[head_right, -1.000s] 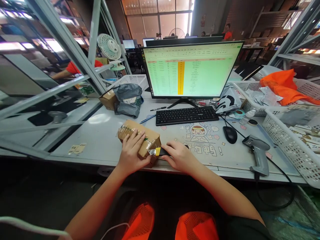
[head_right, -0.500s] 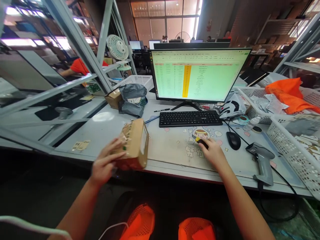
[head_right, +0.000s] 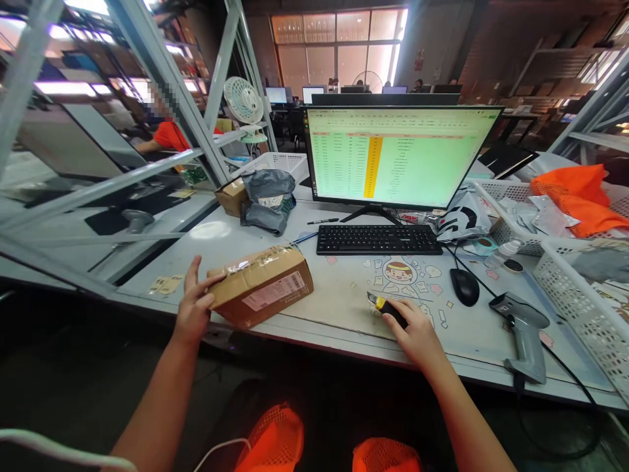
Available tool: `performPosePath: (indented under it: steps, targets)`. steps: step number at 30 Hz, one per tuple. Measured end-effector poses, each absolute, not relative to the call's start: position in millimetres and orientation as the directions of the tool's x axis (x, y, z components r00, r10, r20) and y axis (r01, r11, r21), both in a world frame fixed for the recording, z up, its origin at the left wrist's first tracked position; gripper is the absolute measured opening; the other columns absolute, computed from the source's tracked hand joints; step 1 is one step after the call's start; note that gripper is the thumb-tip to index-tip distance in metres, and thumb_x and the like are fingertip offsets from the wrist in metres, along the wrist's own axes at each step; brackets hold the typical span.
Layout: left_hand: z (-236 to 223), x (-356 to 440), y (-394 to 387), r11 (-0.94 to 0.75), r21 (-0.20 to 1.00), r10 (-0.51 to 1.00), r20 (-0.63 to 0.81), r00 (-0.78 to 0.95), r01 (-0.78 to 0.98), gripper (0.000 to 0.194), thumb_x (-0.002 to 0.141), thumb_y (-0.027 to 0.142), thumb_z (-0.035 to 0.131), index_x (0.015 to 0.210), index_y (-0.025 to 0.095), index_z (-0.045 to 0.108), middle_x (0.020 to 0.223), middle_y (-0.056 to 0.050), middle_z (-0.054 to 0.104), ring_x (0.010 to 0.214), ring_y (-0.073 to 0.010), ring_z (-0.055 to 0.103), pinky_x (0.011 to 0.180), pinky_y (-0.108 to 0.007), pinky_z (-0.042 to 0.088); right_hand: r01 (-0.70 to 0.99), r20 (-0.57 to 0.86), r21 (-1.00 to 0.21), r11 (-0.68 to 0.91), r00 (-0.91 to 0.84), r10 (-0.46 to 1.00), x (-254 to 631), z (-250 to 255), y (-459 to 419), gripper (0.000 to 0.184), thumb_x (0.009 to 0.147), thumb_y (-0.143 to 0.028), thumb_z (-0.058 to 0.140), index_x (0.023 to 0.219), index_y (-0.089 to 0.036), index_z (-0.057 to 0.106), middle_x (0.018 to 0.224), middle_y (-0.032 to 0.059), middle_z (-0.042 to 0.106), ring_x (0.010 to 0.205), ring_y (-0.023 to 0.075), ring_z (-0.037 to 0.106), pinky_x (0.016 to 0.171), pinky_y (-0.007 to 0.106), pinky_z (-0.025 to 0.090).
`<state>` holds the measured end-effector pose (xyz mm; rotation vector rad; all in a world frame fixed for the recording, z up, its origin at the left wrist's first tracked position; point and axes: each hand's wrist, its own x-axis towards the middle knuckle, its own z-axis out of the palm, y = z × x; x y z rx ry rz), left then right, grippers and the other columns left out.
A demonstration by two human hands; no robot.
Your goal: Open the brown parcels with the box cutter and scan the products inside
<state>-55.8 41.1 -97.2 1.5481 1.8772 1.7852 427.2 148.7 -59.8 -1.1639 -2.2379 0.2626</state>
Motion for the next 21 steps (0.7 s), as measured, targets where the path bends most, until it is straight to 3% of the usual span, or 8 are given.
performPosePath:
  steps: [3,6,9,12,14,16,18,21]
  targets:
    - [-109,-79,53,-0.154,0.883,0.623,0.435,-0.65,0.443,0.033,0.093,0.04,0.055,0.11,0.018,0.074,0.154,-0.01,0.05,0.142,-0.0292,0.05,0.122,-0.046,0.039,0.639,0.427,-0.392,0.662,-0.511,0.746,414,-51,141,0.038,0.105,-0.046,0.054,0.126,-0.018,0.068,0.118,0.0104,0.066,0.108,0.0236,0.066,0.09,0.035,0.056]
    - [-112,-67,75,-0.115,0.921,0.52,0.375,-0.767,0.372,0.039,0.093,0.046,0.058,0.116,0.018,0.071,0.13,-0.011,0.067,0.123,-0.0259,0.062,0.112,-0.042,0.047,0.56,0.386,-0.387,0.733,-0.623,0.68,386,-40,133,0.035,0.106,-0.041,0.053,0.129,-0.018,0.066,0.119,0.0108,0.065,0.109,0.0231,0.065,0.093,0.035,0.056]
    - [-109,-55,118,-0.195,0.931,0.483,0.366,-0.795,0.309,0.041,0.085,0.049,0.064,0.112,0.018,0.068,0.115,-0.009,0.07,0.11,-0.0236,0.065,0.107,-0.04,0.05,0.48,0.348,-0.39,0.786,-0.714,0.608,350,-27,129,0.035,0.106,-0.04,0.053,0.129,-0.017,0.066,0.118,0.0117,0.065,0.103,0.0232,0.066,0.088,0.035,0.058]
    - [-99,-56,163,-0.308,0.948,0.649,0.273,-0.71,0.083,0.051,0.08,0.056,0.062,0.112,0.016,0.063,0.11,-0.012,0.07,0.103,-0.0247,0.067,0.101,-0.043,0.054,0.426,0.34,-0.367,0.827,-0.766,0.546,318,-14,128,0.036,0.106,-0.039,0.053,0.13,-0.016,0.066,0.117,0.012,0.065,0.098,0.0239,0.067,0.085,0.037,0.058]
    - [-91,-54,174,-0.318,0.937,0.693,0.332,-0.64,0.141,0.055,0.084,0.062,0.058,0.114,0.016,0.064,0.114,-0.015,0.069,0.109,-0.0271,0.065,0.105,-0.048,0.052,0.407,0.352,-0.337,0.849,-0.782,0.515,303,-10,129,0.035,0.105,-0.037,0.054,0.129,-0.015,0.066,0.116,0.0121,0.064,0.095,0.0243,0.066,0.083,0.037,0.058]
    - [-83,-42,164,-0.359,0.836,0.612,0.546,-0.572,0.415,0.055,0.092,0.064,0.051,0.113,0.016,0.068,0.128,-0.017,0.064,0.126,-0.0288,0.058,0.116,-0.051,0.042,0.403,0.373,-0.304,0.863,-0.783,0.497,293,-8,130,0.034,0.104,-0.036,0.056,0.129,-0.014,0.066,0.114,0.0124,0.064,0.093,0.0245,0.066,0.081,0.037,0.057]
    - [-81,-23,138,-0.448,0.619,0.543,0.762,-0.353,0.645,0.056,0.099,0.064,0.042,0.119,0.019,0.069,0.145,-0.016,0.055,0.142,-0.0295,0.046,0.124,-0.052,0.031,0.404,0.396,-0.276,0.872,-0.779,0.486,287,-9,130,0.035,0.104,-0.035,0.057,0.129,-0.013,0.065,0.113,0.0126,0.064,0.092,0.0247,0.065,0.081,0.037,0.057]
    - [-84,6,100,-0.578,0.371,0.536,0.844,-0.004,0.727,0.063,0.098,0.07,0.04,0.134,0.023,0.06,0.15,-0.016,0.051,0.147,-0.0332,0.042,0.126,-0.058,0.022,0.404,0.405,-0.258,0.878,-0.779,0.478,279,-14,131,0.036,0.104,-0.035,0.057,0.13,-0.012,0.064,0.113,0.013,0.064,0.092,0.0248,0.064,0.082,0.038,0.056]
